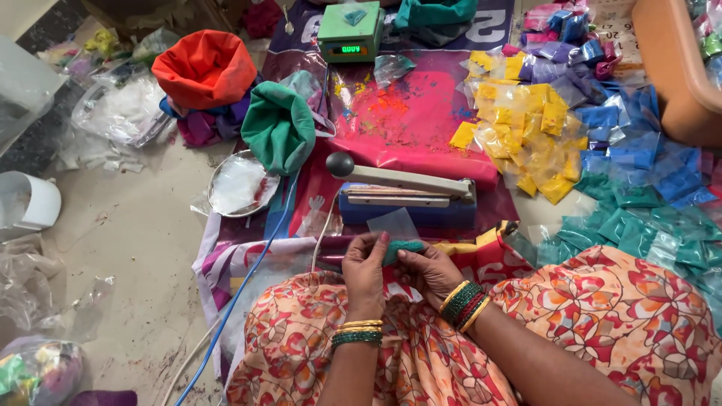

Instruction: The person seals small plastic pouches filled with colored powder using a manual heat sealer.

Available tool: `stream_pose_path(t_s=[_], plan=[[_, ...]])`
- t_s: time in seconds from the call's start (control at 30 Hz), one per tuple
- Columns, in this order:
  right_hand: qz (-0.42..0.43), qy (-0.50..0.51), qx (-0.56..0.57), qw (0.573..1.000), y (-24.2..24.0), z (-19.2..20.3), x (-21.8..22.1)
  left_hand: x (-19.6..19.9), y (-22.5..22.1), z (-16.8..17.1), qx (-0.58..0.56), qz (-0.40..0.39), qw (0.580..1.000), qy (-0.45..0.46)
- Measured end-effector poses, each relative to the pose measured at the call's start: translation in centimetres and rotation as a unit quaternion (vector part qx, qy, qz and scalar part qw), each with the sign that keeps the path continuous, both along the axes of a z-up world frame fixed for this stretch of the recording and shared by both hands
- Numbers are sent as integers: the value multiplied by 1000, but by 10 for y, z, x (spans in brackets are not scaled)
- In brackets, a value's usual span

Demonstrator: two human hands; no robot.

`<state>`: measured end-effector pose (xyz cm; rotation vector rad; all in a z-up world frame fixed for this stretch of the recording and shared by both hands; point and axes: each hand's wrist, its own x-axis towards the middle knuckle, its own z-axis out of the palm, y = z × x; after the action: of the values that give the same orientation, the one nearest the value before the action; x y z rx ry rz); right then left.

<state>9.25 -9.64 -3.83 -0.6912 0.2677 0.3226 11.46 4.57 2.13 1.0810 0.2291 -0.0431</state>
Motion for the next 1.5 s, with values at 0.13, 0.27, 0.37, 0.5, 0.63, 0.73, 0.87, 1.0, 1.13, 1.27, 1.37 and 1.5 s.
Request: stream_pose_path(t_s=[0.13, 0.27, 0.37, 0.5, 0.63, 0.73, 0.87, 1.0, 1.13, 1.27, 1.37, 1.5], plan=[[-16, 28, -56, 998, -3, -15, 24, 23, 2, 50, 329, 84, 938, -64], [-29, 43, -48, 998, -6, -22, 45, 77, 10, 61, 474, 175, 839, -201], [-40, 37, -52, 997, -4, -32, 56, 119, 14, 78, 570, 181, 764, -241], [-44, 76, -61, 994, 1, -26, 68, 169, 14, 74, 674, 153, 673, -265], [-98, 56, -41, 993, 1, -20, 72, 193, 13, 63, 750, 94, 614, -227], [-118, 71, -36, 990, -2, -23, 75, 198, 4, 62, 777, 15, 616, -129], [-145, 88, -33, 985, -6, -28, 78, 195, 0, 57, 790, -42, 610, -51], [-161, 94, -44, 982, -5, -20, 77, 202, 8, 28, 788, -30, 611, -69], [-168, 93, -43, 980, -7, -25, 78, 211, 13, -3, 774, -24, 628, -74], [-158, 88, -41, 983, -8, -31, 76, 209, 15, -12, 775, -43, 628, -54], [-155, 100, -57, 981, -3, -29, 73, 207, 15, -16, 777, -39, 626, -55], [-166, 113, -117, 973, 7, -21, 68, 208, 18, -21, 776, -14, 626, -78]])
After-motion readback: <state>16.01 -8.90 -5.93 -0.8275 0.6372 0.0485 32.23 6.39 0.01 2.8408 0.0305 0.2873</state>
